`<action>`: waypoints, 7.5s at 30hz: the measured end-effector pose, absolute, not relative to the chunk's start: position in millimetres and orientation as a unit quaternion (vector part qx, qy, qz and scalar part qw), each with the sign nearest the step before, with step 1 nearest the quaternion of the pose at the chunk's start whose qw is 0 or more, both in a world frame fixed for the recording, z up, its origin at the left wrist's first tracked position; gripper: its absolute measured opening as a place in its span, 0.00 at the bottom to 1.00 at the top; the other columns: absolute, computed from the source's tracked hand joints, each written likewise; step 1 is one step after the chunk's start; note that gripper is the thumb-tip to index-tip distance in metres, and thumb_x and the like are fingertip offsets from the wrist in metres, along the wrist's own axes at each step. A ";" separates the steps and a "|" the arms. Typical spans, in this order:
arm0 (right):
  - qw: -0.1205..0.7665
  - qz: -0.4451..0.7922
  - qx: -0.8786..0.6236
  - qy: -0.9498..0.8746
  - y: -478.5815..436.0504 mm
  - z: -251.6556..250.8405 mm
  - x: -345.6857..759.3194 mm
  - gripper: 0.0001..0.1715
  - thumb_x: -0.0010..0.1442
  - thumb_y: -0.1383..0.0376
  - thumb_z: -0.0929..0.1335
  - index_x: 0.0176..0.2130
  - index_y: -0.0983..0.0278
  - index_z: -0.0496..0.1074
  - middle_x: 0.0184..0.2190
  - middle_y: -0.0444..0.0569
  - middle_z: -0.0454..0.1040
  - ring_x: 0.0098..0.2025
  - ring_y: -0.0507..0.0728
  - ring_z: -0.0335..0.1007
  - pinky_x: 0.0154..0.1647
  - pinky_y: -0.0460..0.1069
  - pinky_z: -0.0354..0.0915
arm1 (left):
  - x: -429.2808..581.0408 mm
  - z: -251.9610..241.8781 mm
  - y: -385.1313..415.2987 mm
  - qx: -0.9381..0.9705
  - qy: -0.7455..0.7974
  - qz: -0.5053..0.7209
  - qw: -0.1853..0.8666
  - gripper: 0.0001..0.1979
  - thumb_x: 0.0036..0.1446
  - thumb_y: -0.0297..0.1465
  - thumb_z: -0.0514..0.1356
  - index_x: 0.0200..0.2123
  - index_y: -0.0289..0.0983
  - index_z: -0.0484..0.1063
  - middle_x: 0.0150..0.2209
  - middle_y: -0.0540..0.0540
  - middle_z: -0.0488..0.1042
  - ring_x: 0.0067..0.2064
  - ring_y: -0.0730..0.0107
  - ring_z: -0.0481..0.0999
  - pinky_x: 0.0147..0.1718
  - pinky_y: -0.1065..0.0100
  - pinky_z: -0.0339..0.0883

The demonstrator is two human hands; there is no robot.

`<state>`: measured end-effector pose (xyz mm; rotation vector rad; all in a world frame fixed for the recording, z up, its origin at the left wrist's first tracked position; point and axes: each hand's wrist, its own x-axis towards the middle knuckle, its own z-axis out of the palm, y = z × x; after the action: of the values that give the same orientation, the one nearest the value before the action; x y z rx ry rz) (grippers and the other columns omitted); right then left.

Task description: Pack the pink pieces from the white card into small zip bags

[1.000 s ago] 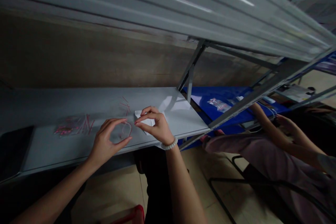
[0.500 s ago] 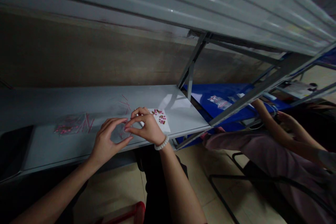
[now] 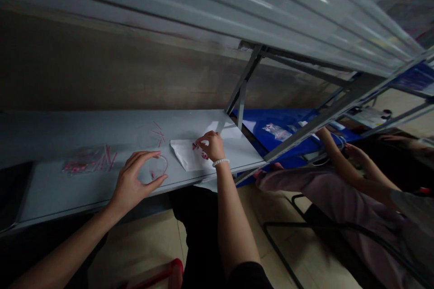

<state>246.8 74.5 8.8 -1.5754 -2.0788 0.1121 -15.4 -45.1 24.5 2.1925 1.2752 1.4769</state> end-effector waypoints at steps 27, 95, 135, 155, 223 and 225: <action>0.214 0.055 -0.529 -0.819 91.9 -15.4 239.2 0.05 0.48 0.70 0.75 0.29 0.61 0.82 0.34 0.52 0.75 0.36 0.56 0.66 0.47 0.53 0.58 | -14.9 24.0 -45.6 0.745 0.430 0.500 0.102 0.23 0.48 0.30 0.67 0.49 0.39 0.68 0.44 0.43 0.75 0.47 0.58 0.73 0.47 0.56 0.66; 0.295 0.013 -0.595 -0.747 60.6 10.3 238.6 0.05 0.53 0.66 0.72 0.32 0.61 0.81 0.36 0.54 0.73 0.40 0.61 0.64 0.45 0.56 0.59 | -8.0 23.0 -50.6 0.748 0.425 0.501 0.088 0.24 0.49 0.32 0.67 0.50 0.39 0.67 0.44 0.43 0.75 0.47 0.58 0.72 0.49 0.55 0.65; 0.353 0.334 -0.455 -0.746 -18.8 71.8 145.6 0.15 0.51 0.59 0.74 0.36 0.65 0.75 0.30 0.47 0.75 0.31 0.52 0.68 0.29 0.46 0.63 | -19.5 23.2 -45.2 0.699 0.468 0.539 0.043 0.23 0.49 0.27 0.65 0.50 0.38 0.67 0.42 0.43 0.73 0.45 0.60 0.73 0.46 0.61 0.68; 0.384 0.407 -0.427 -0.710 -7.1 57.7 142.4 0.09 0.53 0.61 0.71 0.29 0.66 0.75 0.27 0.47 0.76 0.30 0.51 0.70 0.31 0.46 0.65 | -51.5 20.6 -35.2 0.587 0.477 0.562 0.335 0.08 0.56 0.36 0.61 0.35 0.37 0.73 0.34 0.48 0.76 0.38 0.68 0.76 0.40 0.69 0.69; 0.389 0.226 -0.403 -0.797 -5.8 54.8 97.1 0.08 0.54 0.74 0.71 0.29 0.62 0.77 0.29 0.47 0.78 0.35 0.56 0.72 0.40 0.50 0.64 | -77.7 41.2 -38.6 0.714 0.544 0.441 0.005 0.06 0.54 0.29 0.59 0.24 0.40 0.70 0.26 0.50 0.74 0.34 0.62 0.72 0.36 0.63 0.60; 0.395 0.188 -0.412 -0.799 -6.1 53.8 94.9 0.10 0.54 0.76 0.70 0.28 0.62 0.77 0.28 0.48 0.78 0.35 0.56 0.71 0.39 0.50 0.63 | -77.9 41.4 -38.1 0.714 0.543 0.443 0.002 0.06 0.54 0.29 0.59 0.24 0.40 0.70 0.26 0.50 0.74 0.33 0.62 0.72 0.36 0.63 0.60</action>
<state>94.9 -6.1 53.8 -1.0447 -2.0273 0.4755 -77.9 -38.1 41.4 2.2393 1.7020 1.3893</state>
